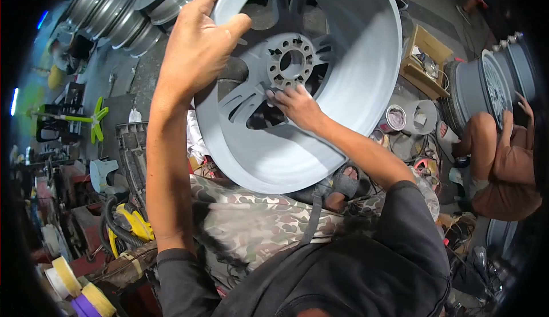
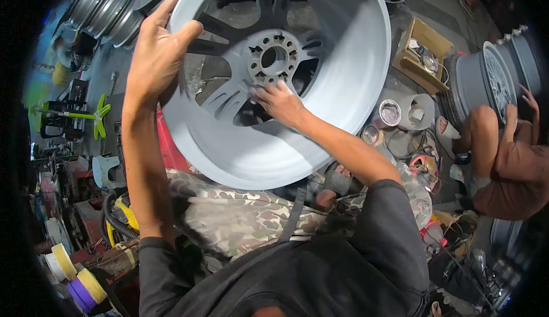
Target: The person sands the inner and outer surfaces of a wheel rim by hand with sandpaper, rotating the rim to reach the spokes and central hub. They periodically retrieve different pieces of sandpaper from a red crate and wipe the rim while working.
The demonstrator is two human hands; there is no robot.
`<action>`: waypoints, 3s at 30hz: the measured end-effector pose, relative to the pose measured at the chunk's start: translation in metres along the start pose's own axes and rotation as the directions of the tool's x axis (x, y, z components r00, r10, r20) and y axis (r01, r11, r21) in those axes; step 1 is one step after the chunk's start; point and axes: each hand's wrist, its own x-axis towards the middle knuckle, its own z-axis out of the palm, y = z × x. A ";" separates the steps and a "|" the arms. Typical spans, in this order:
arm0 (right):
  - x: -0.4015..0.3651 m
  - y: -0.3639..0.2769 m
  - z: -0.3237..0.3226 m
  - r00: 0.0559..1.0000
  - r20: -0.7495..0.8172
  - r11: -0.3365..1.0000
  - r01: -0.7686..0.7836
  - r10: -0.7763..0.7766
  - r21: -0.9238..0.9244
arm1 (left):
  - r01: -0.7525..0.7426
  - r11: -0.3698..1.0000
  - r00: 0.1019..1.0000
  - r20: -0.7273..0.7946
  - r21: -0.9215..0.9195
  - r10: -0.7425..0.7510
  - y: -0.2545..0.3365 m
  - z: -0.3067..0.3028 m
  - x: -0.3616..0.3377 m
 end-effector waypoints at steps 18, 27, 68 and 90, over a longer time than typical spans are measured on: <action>-0.020 -0.031 0.057 0.096 0.294 -0.172 -0.625 0.951 0.762 | -0.099 0.995 0.995 -0.025 0.032 0.100 -0.004 0.001 -0.004; -0.018 -0.036 0.038 0.077 0.377 -0.281 -0.534 0.923 0.797 | -0.103 0.994 0.994 -0.044 0.034 0.104 0.003 0.005 -0.005; -0.011 0.043 0.072 0.252 -0.084 0.228 -0.619 0.964 0.752 | -0.002 1.000 0.999 -0.039 -0.007 0.002 0.003 0.004 -0.004; 0.006 0.103 0.029 0.266 0.383 -0.201 -0.524 0.885 0.828 | 0.033 0.999 0.999 -0.008 0.008 -0.033 0.012 0.008 -0.009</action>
